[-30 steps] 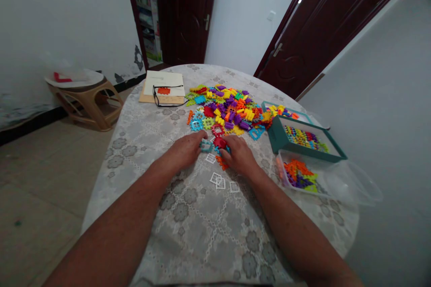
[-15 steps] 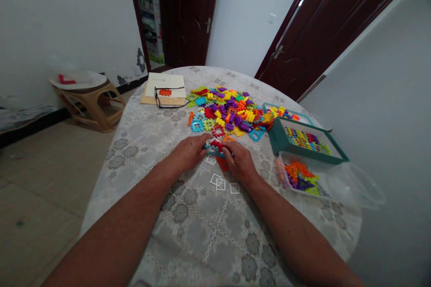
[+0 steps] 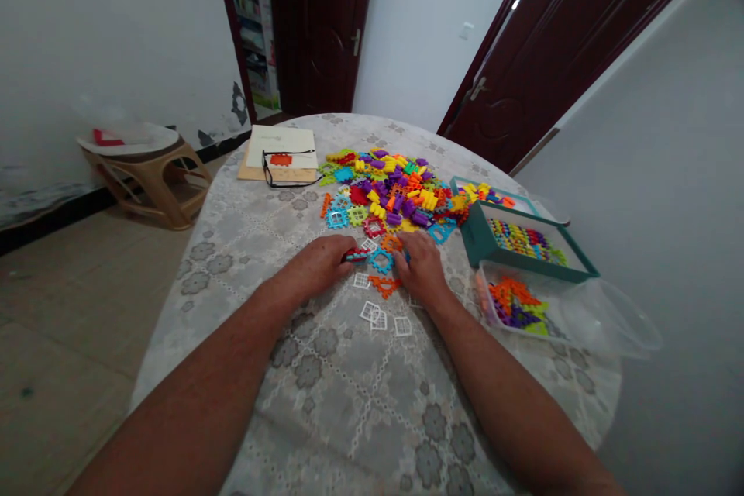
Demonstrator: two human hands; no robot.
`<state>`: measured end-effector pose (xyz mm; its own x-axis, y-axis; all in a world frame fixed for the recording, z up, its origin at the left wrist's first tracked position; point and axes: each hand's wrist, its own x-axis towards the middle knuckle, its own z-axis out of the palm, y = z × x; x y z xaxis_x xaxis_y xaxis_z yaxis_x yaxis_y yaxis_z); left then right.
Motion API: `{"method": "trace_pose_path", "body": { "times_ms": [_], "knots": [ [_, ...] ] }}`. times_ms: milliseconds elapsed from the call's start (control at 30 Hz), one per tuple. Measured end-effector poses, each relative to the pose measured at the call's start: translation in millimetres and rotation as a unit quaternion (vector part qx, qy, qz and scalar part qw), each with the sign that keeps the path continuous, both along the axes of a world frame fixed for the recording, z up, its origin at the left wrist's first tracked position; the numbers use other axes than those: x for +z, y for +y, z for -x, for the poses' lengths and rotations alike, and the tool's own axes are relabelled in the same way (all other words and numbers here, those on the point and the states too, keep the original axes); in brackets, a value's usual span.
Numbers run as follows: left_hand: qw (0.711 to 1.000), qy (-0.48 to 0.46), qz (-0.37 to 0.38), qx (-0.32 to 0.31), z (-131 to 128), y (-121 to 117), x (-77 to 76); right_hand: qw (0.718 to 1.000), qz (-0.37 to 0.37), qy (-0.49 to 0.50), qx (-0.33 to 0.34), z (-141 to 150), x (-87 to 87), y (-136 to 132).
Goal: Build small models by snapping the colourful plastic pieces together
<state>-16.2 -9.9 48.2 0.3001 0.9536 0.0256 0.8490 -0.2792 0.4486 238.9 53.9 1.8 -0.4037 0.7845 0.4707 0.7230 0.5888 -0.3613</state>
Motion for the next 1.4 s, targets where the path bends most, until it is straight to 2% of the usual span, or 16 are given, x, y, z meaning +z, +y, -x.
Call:
{"method": "trace_pose_path", "body": {
  "times_ms": [133, 267, 433, 667, 900, 1033, 1200, 1400],
  "knots": [
    [1.000, -0.002, -0.007, 0.005, 0.4, -0.1, 0.5, 0.999, 0.024, -0.042, -0.008, -2.2, -3.7, 5.9],
    [1.000, -0.003, 0.000, 0.023, 2.8, 0.7, 0.4, 0.998, 0.032, -0.054, -0.012, -2.7, -4.9, 8.7],
    [1.000, -0.013, -0.005, 0.015, 4.1, 2.8, -4.0, 0.998, 0.038, -0.049, -0.029, -7.4, -8.0, 13.7],
    [1.000, -0.020, -0.024, 0.001, -0.3, 2.8, -5.8, 0.998, 0.042, 0.055, 0.005, -7.3, -1.4, 11.9],
    [0.998, -0.044, -0.039, 0.005, -0.2, 2.9, -10.3, 0.990, -0.017, 0.141, 0.016, 3.9, 15.6, -11.1],
    [0.998, -0.059, -0.035, 0.010, -1.1, 3.0, -12.8, 0.985, -0.005, 0.152, 0.086, 16.2, 20.3, -23.9],
    [0.997, -0.065, -0.039, 0.027, -1.3, 4.2, -16.6, 0.971, -0.011, 0.160, 0.178, 31.4, 15.3, -29.4],
    [0.995, -0.082, -0.052, 0.025, -3.3, 3.7, -17.4, 0.954, 0.041, 0.196, 0.223, 33.3, 14.4, -29.1]
  ]
}}
